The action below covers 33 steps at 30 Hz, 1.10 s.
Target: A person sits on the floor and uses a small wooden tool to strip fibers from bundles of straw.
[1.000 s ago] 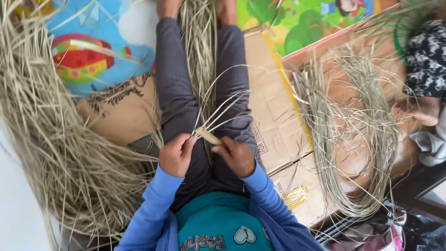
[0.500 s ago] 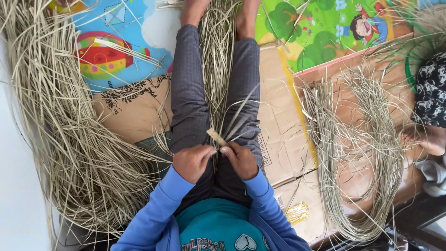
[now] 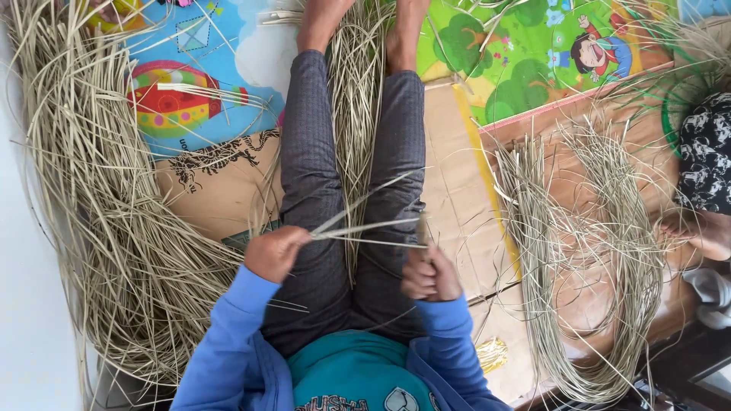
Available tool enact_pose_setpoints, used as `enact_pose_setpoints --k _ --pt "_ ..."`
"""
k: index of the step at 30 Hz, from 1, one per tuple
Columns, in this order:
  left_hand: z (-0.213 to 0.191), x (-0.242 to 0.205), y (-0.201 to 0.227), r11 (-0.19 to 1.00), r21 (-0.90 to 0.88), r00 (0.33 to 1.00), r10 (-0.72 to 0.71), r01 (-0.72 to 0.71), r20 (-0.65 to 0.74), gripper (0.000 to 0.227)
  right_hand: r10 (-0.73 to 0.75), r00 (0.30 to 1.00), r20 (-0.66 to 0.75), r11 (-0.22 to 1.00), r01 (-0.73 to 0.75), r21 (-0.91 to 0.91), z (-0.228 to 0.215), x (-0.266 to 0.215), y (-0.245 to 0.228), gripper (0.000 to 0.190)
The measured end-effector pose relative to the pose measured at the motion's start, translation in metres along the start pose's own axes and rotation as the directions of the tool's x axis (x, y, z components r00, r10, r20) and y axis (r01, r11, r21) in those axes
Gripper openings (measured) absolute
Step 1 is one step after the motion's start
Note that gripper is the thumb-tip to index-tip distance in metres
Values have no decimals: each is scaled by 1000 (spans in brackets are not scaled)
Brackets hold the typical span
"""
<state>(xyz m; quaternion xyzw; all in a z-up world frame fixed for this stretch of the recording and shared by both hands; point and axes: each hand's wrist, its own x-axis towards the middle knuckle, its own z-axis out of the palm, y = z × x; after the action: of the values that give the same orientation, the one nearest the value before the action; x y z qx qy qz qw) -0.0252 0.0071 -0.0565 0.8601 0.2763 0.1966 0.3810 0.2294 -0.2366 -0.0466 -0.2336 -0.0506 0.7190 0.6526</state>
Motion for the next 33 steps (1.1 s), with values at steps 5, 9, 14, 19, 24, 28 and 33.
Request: enact_pose_setpoints --k 5,9,14,19,24,28,33 --pt "-23 -11 -75 952 181 969 -236 245 -70 13 -263 958 118 960 247 133 36 -37 -60 52" --pt "-22 -5 -51 921 -51 918 -389 386 -76 23 -424 906 -12 900 423 106 1 -39 -59 55" --pt "-15 10 -7 847 -381 874 -457 371 -166 20 -321 925 -202 868 201 -455 -29 5 0 32" --pt "-16 20 56 875 -416 929 -337 248 -155 21 -157 976 -153 799 34 -601 20 53 61 31" --pt "-14 17 87 912 -362 966 -241 192 -94 28 -205 973 -106 763 91 -640 51 79 69 41" --pt "-11 13 93 965 -221 982 -164 140 -95 26 -248 943 -223 799 69 -597 53 88 70 38" --pt "-10 12 93 992 -78 995 -98 96 -25 25 -256 931 -261 828 71 -557 50 87 70 42"
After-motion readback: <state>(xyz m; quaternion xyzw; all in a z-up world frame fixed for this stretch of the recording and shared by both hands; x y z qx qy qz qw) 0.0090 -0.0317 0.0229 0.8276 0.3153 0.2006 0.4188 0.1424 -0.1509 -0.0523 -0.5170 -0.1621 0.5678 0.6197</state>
